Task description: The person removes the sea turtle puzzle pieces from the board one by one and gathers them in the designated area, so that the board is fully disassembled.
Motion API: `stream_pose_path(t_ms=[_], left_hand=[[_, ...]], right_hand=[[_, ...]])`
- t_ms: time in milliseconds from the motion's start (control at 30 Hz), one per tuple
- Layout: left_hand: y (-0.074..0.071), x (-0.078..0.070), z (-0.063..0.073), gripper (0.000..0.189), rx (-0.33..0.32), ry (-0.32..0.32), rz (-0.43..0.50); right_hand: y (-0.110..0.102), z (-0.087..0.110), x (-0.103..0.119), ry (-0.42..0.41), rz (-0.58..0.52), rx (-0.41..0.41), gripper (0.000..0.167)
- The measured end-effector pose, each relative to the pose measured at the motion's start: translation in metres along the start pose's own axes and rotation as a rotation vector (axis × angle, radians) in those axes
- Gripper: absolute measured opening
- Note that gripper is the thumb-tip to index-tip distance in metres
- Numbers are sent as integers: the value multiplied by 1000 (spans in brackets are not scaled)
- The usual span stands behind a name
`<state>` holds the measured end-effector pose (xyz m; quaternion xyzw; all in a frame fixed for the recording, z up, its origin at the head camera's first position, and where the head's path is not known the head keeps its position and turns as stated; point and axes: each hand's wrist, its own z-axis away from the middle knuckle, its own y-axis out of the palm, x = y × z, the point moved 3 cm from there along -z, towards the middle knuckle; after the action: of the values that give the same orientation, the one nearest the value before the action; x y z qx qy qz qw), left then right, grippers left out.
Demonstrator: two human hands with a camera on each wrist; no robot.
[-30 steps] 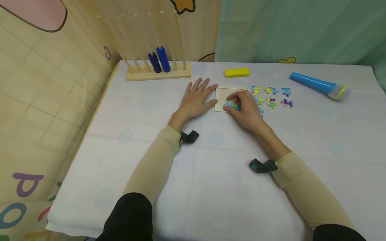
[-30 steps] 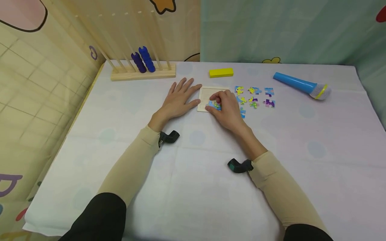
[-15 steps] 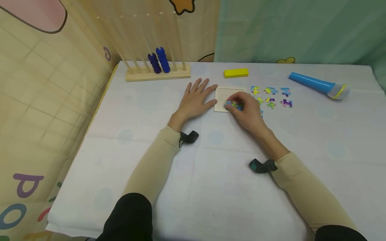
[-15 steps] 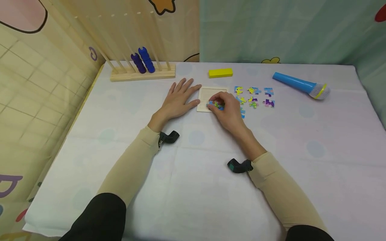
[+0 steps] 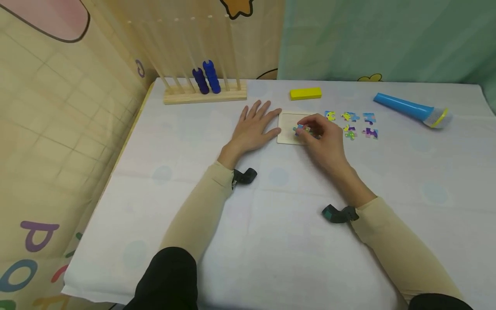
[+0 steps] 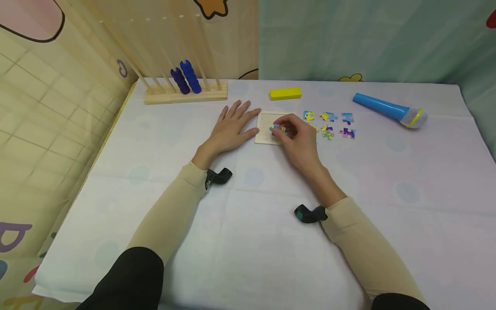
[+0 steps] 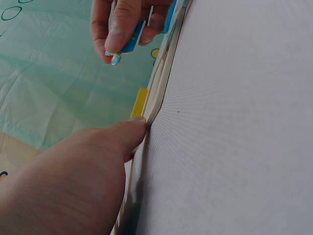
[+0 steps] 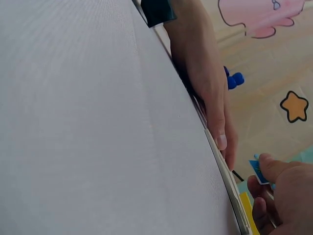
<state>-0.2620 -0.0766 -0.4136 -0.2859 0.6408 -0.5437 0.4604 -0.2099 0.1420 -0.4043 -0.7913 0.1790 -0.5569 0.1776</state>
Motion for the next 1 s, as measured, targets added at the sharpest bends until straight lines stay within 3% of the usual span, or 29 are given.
stream_pose_path(t_ms=[167,367,700,867,1000], left_hand=[[0,0,1,65,4,-5,1],[-1,-1,1,66,9,-4,0],[-2,-2,3,66,24,-2,0],[-2,-2,3,66,23,0,5],[-3,-3,4,66,22,-4,6]], right_hand=[[-13,5,-2,88,39,25,20],[-43,18,-10,178,124,18,29],[-92,42,-28,205,262,-58,33],[-102,48,-38,229,301,-65,36],[-102,50,-41,181,346,-68,32]])
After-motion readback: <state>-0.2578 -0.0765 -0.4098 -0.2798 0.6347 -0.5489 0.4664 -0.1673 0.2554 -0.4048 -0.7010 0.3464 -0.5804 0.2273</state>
